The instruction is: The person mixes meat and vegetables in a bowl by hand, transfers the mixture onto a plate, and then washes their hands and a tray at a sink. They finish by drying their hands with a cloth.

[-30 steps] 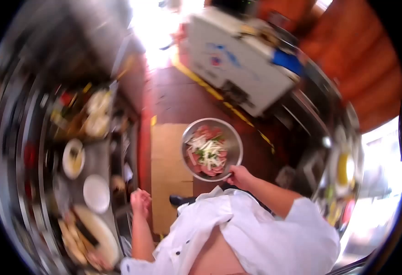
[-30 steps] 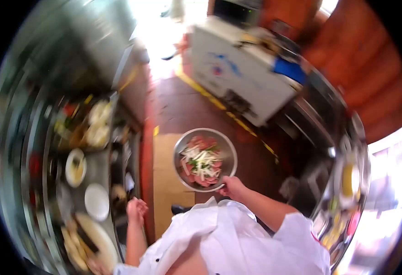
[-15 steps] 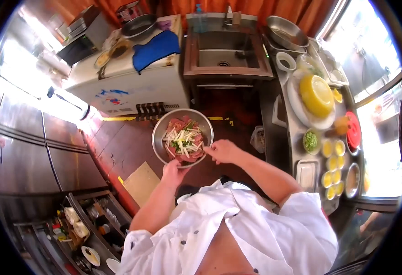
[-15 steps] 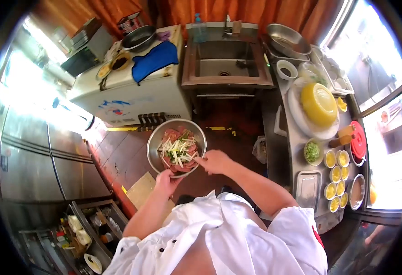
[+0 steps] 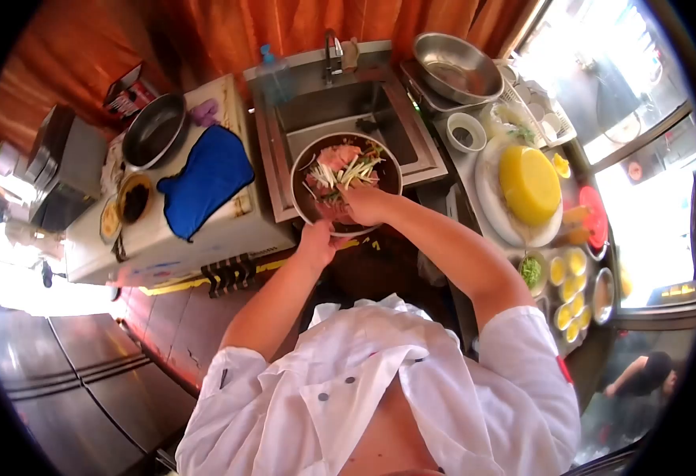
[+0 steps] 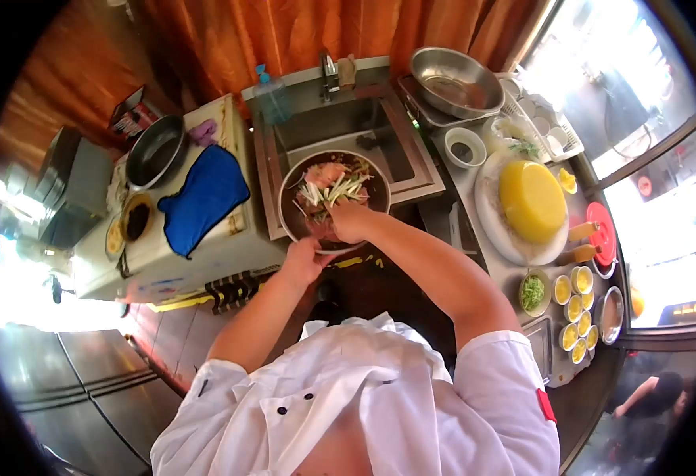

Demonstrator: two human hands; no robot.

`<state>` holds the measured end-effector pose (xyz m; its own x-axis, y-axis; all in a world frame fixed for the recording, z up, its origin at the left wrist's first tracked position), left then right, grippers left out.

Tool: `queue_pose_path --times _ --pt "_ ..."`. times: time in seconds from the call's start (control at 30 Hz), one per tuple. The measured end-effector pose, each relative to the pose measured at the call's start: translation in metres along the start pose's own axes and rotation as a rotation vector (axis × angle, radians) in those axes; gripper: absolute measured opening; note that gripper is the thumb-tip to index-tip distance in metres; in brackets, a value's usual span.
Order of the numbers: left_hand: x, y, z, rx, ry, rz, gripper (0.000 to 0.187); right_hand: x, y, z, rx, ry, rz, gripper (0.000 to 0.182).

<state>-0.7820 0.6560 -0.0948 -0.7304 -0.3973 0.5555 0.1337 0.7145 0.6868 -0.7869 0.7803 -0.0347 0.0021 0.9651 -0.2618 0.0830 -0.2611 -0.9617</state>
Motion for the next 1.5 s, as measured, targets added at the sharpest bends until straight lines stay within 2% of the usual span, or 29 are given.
queue_pose_path --times 0.03,0.07,0.17,0.2,0.23,0.27,0.3,0.37,0.4,0.43,0.53,0.57,0.6,0.7,0.73,0.87,0.9,0.97,1.0,1.07,1.1,1.13,1.2,1.3,1.33,1.37,1.4,1.43,1.5 --pt "0.014 0.042 0.131 -0.006 -0.031 0.019 0.024 0.091 -0.011 0.077 0.086 0.048 -0.046 0.043" --pt "-0.005 0.021 0.213 -0.002 -0.050 0.060 0.024 0.140 0.045 0.120 -0.125 0.104 0.001 0.039" --pt "-0.015 0.003 0.224 -0.083 0.134 0.124 0.024 0.161 0.086 0.146 -0.120 0.086 0.168 0.036" --pt "-0.025 -0.023 0.214 -0.048 0.205 0.144 0.022 0.154 0.075 0.136 0.099 0.054 0.342 0.033" --pt "-0.035 -0.050 0.205 -0.007 0.202 0.230 0.020 0.149 0.084 0.128 0.104 0.061 0.292 0.030" --pt "0.042 0.053 0.244 0.042 0.026 0.192 0.021 0.191 -0.034 0.190 0.000 0.126 0.288 0.027" --pt "0.039 0.049 0.254 0.048 -0.056 0.166 0.021 0.198 -0.030 0.198 -0.023 0.130 0.249 0.026" --pt "0.049 0.061 0.280 0.114 -0.090 0.118 0.026 0.194 -0.023 0.210 -0.229 0.065 0.191 0.028" --pt "0.052 0.066 0.298 0.148 -0.134 0.054 0.026 0.189 -0.016 0.217 -0.283 -0.039 0.221 0.029" --pt "0.050 0.065 0.303 0.161 -0.083 0.062 0.026 0.185 -0.008 0.219 -0.339 -0.142 0.256 0.031" --pt "0.056 0.078 0.306 0.218 0.068 0.144 0.023 0.248 0.002 0.264 -0.255 0.016 0.472 0.030" --pt "0.044 0.059 0.316 0.228 0.109 0.122 0.022 0.265 0.008 0.276 -0.203 0.058 0.555 0.030" --pt "0.038 0.054 0.318 0.297 0.029 0.123 0.022 0.264 -0.014 0.269 -0.141 0.062 0.329 0.031" --pt "0.033 0.058 0.338 0.367 -0.093 -0.031 0.025 0.223 -0.062 0.228 -0.367 -0.069 0.189 0.037" --pt "0.034 0.059 0.348 0.318 -0.049 -0.033 0.026 0.239 -0.001 0.253 -0.526 -0.112 -0.025 0.041" --pt "0.036 0.064 0.339 0.276 0.149 0.072 0.029 0.263 -0.003 0.284 -0.288 -0.072 0.260 0.039" --pt "0.032 0.061 0.335 0.317 0.114 0.053 0.026 0.264 -0.004 0.284 -0.214 -0.063 0.199 0.038" --pt "0.025 0.039 0.348 0.366 -0.101 0.007 0.024 0.262 0.007 0.277 -0.101 -0.044 0.061 0.037" --pt "0.035 0.046 0.355 0.322 -0.065 0.003 0.025 0.256 0.038 0.285 -0.319 -0.137 0.036 0.037" --pt "0.056 0.070 0.365 0.224 0.005 0.011 0.025 0.240 -0.002 0.278 -0.405 -0.029 0.224 0.039" --pt "0.054 0.065 0.357 0.265 0.016 0.059 0.026 0.235 -0.014 0.272 -0.445 0.027 0.324 0.039" --pt "0.051 0.062 0.348 0.298 0.034 0.108 0.026 0.246 -0.004 0.286 -0.372 0.064 0.263 0.037" --pt "0.041 0.051 0.344 0.311 0.030 0.107 0.028 0.253 -0.023 0.272 0.184 0.129 0.051 0.032" --pt "0.041 0.054 0.356 0.282 -0.268 -0.022 0.029 0.243 -0.006 0.269 -0.158 0.157 0.153 0.037" --pt "0.050 0.062 0.367 0.166 -0.199 -0.026 0.030 0.235 0.002 0.275 -0.344 0.116 0.172 0.041" --pt "0.055 0.058 0.370 0.176 -0.122 0.092 0.030 0.229 0.007 0.274 -0.529 0.075 0.194 0.046" --pt "0.061 0.057 0.366 0.187 -0.044 0.210 0.030 0.227 -0.006 0.273 -0.538 0.095 0.373 0.048" --pt "0.072 0.063 0.358 0.195 0.043 0.328 0.030 0.240 -0.010 0.281 -0.358 0.122 0.320 0.044" --pt "0.058 0.059 0.347 0.192 0.001 0.105 0.032 0.266 -0.001 0.293 0.007 0.170 0.206 0.036"
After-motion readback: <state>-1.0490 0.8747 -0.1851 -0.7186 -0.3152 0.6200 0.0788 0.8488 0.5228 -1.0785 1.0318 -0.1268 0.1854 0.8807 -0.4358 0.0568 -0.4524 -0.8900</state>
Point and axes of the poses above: each hand's wrist, its own z-axis towards the middle knuckle, its own y-axis out of the palm, x = y × z, the point moved 9 cm from there along z, towards the middle knuckle, and after that the axes turned 4 degrees about -z, right-handed, at the moved point
